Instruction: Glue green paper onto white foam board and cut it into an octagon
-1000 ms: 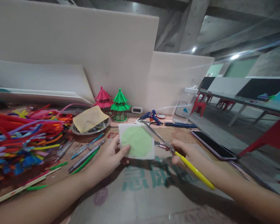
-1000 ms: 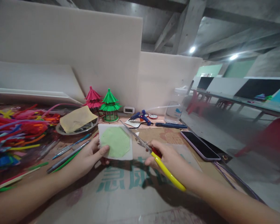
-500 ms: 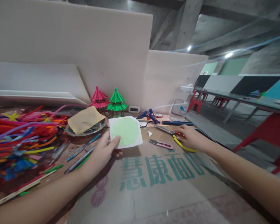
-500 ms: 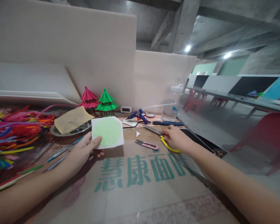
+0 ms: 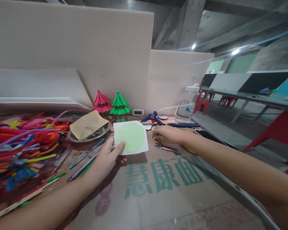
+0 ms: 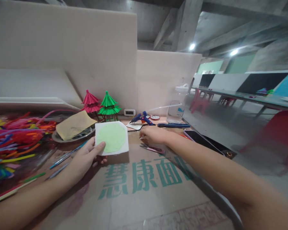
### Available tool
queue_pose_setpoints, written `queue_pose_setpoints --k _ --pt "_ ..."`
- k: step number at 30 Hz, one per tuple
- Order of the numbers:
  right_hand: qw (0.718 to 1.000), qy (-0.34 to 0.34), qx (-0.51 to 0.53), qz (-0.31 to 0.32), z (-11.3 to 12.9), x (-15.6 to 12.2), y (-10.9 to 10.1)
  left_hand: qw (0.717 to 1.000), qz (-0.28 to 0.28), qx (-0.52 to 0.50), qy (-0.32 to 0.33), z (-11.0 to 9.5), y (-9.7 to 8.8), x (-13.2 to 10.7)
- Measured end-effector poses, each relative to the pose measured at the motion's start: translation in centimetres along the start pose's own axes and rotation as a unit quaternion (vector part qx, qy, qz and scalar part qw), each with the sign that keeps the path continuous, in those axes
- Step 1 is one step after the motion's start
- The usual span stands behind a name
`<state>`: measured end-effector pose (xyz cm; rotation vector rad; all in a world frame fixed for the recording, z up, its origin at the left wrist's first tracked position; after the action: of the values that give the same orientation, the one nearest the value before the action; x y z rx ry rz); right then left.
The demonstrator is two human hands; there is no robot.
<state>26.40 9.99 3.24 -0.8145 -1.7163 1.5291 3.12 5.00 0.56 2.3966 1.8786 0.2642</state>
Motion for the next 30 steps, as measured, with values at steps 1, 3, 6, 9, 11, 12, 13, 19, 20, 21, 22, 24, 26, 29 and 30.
queue_pose_setpoints --k 1,3,6,9,11,12,13,19,20,21,22,24,26,29,30 --pt "1.0 0.014 -0.004 -0.003 -0.2 -0.4 -0.2 1.0 0.002 0.003 0.0 0.0 0.0 0.0" --pt "0.999 0.046 -0.015 -0.012 -1.1 -1.7 -1.0 1.0 0.005 0.013 0.004 0.0 -0.1 0.1" --pt "0.992 0.117 -0.029 -0.035 -3.9 -5.2 -3.0 0.999 0.003 0.036 0.007 0.0 -0.1 0.2" --pt "0.977 0.205 -0.023 -0.045 -7.6 -10.4 -5.5 0.999 0.004 0.047 0.008 -0.3 0.0 0.1" --pt "0.972 0.23 0.036 -0.02 -8.7 -14.1 -7.0 0.998 0.006 0.055 0.007 -0.5 0.3 0.1" --pt "0.972 0.223 0.076 0.006 -8.6 -15.8 -7.6 0.998 0.006 0.058 0.006 -0.5 0.3 0.0" --pt "0.96 0.219 0.166 0.057 -8.1 -17.3 -7.7 0.998 0.003 0.058 0.004 -0.6 0.4 0.0" --pt "0.884 0.139 0.327 0.304 -1.5 -20.5 -8.2 0.999 0.005 0.048 0.012 -0.4 0.4 0.1" --pt "0.895 0.112 0.334 0.274 -0.8 -19.4 -8.2 0.999 0.008 0.046 0.014 -0.4 0.4 0.1" --pt "0.909 0.102 0.328 0.235 -0.5 -18.2 -8.0 0.999 0.011 0.046 0.013 -0.4 0.4 0.1" --pt "0.924 0.102 0.305 0.206 -0.4 -16.9 -7.5 0.999 0.01 0.048 0.011 -0.5 0.4 0.1" --pt "0.97 0.112 0.191 0.103 -0.5 -14.0 -6.4 0.998 0.006 0.068 0.008 -0.7 0.4 -0.1" --pt "0.989 0.137 0.054 0.03 -0.3 -11.6 -4.8 0.995 0.007 0.102 0.006 -0.9 0.4 -0.2" --pt "0.993 0.115 -0.036 0.007 1.0 -8.8 -2.1 0.99 0.016 0.142 0.006 -1.1 0.5 -0.4" --pt "0.994 0.102 -0.039 0.007 1.3 -8.2 -1.4 0.99 0.017 0.143 0.008 -1.1 0.4 -0.4"
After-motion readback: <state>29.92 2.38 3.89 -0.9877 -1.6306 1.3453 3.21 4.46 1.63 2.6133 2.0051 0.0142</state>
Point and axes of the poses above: each hand's wrist, its own x-axis towards the middle knuckle, its own y-axis out of the palm, z = x × y, the point moved 6 cm from there along x, towards the middle knuckle, and after that the axes turned 12 degrees about -x, right-handed, at the moved point
